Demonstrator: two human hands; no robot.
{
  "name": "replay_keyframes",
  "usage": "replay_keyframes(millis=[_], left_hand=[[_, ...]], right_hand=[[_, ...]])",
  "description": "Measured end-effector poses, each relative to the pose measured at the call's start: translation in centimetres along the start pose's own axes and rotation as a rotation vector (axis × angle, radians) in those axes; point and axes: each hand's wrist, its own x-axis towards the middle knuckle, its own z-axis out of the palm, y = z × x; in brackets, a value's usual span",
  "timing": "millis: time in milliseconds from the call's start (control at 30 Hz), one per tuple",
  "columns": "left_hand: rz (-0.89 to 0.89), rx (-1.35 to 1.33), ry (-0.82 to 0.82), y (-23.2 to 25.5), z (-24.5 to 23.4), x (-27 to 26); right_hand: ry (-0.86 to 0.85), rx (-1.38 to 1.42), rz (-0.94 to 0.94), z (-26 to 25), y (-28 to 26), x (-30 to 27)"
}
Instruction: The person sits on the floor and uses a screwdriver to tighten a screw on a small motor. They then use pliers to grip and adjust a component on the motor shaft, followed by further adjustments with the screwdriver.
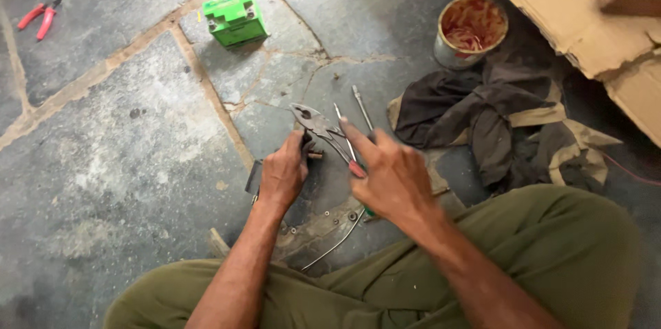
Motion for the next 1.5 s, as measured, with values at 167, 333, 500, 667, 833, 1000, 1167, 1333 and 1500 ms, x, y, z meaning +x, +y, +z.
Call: replay_keyframes(millis=[167,333,500,667,833,1000,1167,1333,1500], left_hand=[[0.004,0.001,0.035,-0.5,0.4,-0.5],[0.032,-0.024,0.039,0.2,-0.3,-0.2],[0.031,-0.027,0.038,0.0,0.0,-0.6],[0.050,-0.010,0.075,-0.2,0.1,-0.3],[0.040,-0.023,0.049,0.2,-0.3,-0.2],[0.013,0.025,0.013,-0.3,0.0,-0.7],[0.060,-0.014,0.065,0.1,-0.2,-0.8],[-0.099,0.071,0.013,-1.0,0.8,-1.4],[-0.216,0.057,-0.017,-0.8,0.1,-1.6]], right_hand=[[0.327,0.264,0.016,-1.4,-0.4,-1.3],[-0.055,0.017,0.023,-0.9,-0.8,0.5],[0.157,0.106,0.003,-0.7,0.1,-0.8],[0.293,0.293,0.051,-0.5,-0.5,-0.6],[-0.104,0.027,0.143,-0.2,0.8,0.6],[0.454,0.330,-0.100,-0.3,0.9,-0.7],[0.078,0.228,0.182,1.4,1.0,-0.4],[0.003,0.082,0.178,4.0,4.4,-1.2],[-0.217,-0.192,0.286,6.7,7.7,-1.8]])
